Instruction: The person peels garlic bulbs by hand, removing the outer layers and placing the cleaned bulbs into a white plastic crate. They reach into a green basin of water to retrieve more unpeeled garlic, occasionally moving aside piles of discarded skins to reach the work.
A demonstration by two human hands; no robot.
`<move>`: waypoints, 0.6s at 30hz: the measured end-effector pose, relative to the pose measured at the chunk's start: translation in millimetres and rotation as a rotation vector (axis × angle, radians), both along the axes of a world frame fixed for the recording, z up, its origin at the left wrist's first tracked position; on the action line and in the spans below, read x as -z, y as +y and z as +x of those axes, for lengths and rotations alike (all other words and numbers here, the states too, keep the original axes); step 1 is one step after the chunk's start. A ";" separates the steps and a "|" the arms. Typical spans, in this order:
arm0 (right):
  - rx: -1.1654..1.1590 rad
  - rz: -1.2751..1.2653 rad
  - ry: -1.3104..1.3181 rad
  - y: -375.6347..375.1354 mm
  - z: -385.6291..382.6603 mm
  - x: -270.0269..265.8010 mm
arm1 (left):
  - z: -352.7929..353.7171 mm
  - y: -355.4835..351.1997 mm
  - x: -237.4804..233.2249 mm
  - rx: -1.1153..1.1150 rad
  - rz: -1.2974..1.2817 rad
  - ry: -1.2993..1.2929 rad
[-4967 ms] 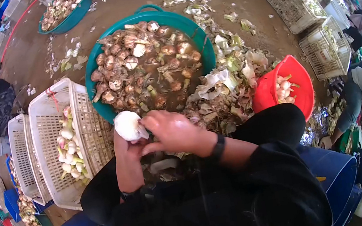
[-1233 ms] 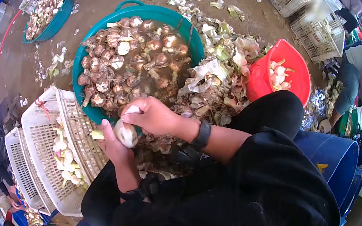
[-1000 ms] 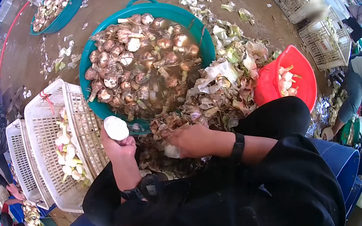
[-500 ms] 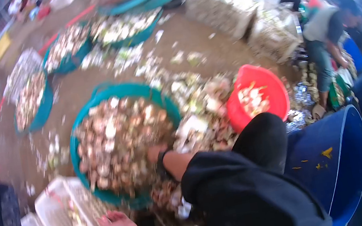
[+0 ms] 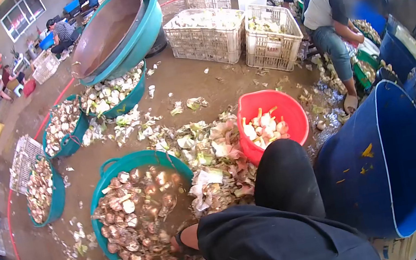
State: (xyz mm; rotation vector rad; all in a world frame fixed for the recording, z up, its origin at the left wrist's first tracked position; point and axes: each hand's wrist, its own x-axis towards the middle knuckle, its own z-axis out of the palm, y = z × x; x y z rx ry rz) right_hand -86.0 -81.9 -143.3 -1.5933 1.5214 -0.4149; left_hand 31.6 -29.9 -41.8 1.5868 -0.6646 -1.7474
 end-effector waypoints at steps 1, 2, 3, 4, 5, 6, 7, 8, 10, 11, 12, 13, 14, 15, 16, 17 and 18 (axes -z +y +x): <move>-0.038 0.004 0.020 -1.1 2.4 2.2 | 3.1 -2.5 -4.5 -0.099 0.012 -0.022; -0.071 0.003 0.034 -2.1 2.9 2.7 | 5.5 -8.1 -5.2 -0.096 0.003 -0.026; -0.103 0.000 0.050 -2.9 3.1 4.1 | 8.3 -12.6 -3.8 -0.146 0.000 -0.054; -0.133 -0.022 0.066 -3.1 0.7 6.3 | 8.8 -15.2 -0.8 -0.200 0.003 -0.076; -0.177 -0.077 0.082 -4.2 -2.9 10.2 | 11.3 -16.0 1.6 -0.260 0.011 -0.099; -0.245 -0.205 0.117 -3.7 -10.8 17.3 | 13.4 -17.0 0.1 -0.188 -0.012 -0.053; -0.354 -0.491 0.201 -2.3 -25.4 30.0 | 15.7 -12.4 -4.2 -0.136 -0.025 -0.018; -0.400 -0.633 0.204 4.1 -37.4 30.3 | 14.2 -7.4 -11.2 -0.067 -0.053 -0.054; -0.204 -0.459 0.013 22.7 -40.6 -13.8 | -5.5 -15.8 -36.2 -0.064 0.124 -0.075; 0.000 -0.183 -0.264 44.1 -45.1 -76.9 | 0.2 -22.9 -22.0 0.081 0.212 0.036; 0.037 -0.163 -0.116 57.4 -46.2 -115.5 | -3.2 -20.6 -25.0 0.131 0.164 0.059; 0.075 -0.143 0.031 70.0 -46.5 -134.5 | -3.8 -19.1 -10.6 0.064 0.149 0.097; -0.045 -0.322 0.133 77.7 -51.2 -137.0 | -10.5 -14.6 -22.9 0.081 0.020 0.149; -0.154 -0.512 0.234 87.2 -54.2 -136.3 | -10.5 -13.5 -13.1 0.043 -0.189 0.017; -0.200 -0.437 0.307 98.1 -55.1 -135.5 | -12.3 -11.8 -19.8 0.013 -0.316 0.006; -0.239 -0.369 0.390 108.5 -59.2 -134.1 | -14.1 -11.2 -29.4 -0.004 -0.452 0.004; -0.339 -0.240 0.518 117.9 -65.9 -130.5 | -7.7 -14.1 -37.2 -0.016 -0.431 -0.025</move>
